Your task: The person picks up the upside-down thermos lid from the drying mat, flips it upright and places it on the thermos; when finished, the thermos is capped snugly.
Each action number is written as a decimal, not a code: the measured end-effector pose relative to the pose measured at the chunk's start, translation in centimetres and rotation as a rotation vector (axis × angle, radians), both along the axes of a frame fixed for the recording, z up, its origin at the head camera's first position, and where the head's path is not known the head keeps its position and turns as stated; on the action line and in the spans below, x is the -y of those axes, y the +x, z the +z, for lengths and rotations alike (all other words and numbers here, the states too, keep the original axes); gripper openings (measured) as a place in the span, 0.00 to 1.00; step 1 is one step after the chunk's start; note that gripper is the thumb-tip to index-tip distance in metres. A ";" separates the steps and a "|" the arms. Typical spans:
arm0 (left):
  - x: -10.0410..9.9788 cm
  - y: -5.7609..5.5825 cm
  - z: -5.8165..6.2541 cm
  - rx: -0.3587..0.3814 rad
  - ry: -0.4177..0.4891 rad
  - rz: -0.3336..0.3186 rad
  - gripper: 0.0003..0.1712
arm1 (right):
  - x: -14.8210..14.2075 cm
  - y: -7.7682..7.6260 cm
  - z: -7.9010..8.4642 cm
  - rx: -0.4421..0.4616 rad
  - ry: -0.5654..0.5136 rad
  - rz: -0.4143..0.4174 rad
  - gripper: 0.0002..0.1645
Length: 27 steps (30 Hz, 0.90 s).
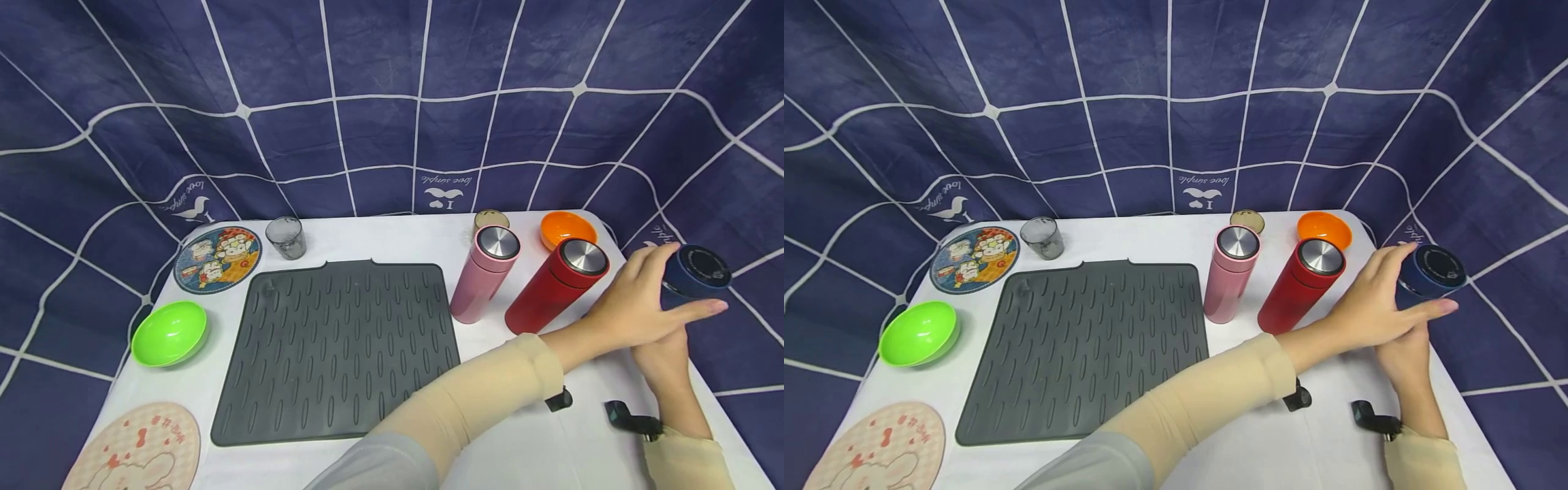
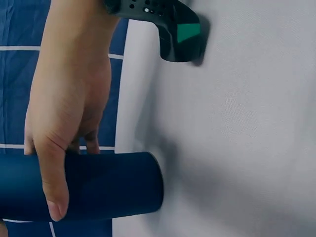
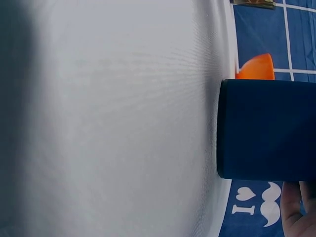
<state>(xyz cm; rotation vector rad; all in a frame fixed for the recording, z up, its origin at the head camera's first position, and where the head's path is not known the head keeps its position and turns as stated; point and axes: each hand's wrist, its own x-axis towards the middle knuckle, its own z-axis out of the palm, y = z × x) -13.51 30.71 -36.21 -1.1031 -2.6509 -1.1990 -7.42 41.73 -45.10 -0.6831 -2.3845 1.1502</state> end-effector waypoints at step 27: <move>-0.1 0.0 0.5 0.018 0.019 0.040 0.47 | 0.2 0.0 0.1 0.016 0.010 -0.001 0.35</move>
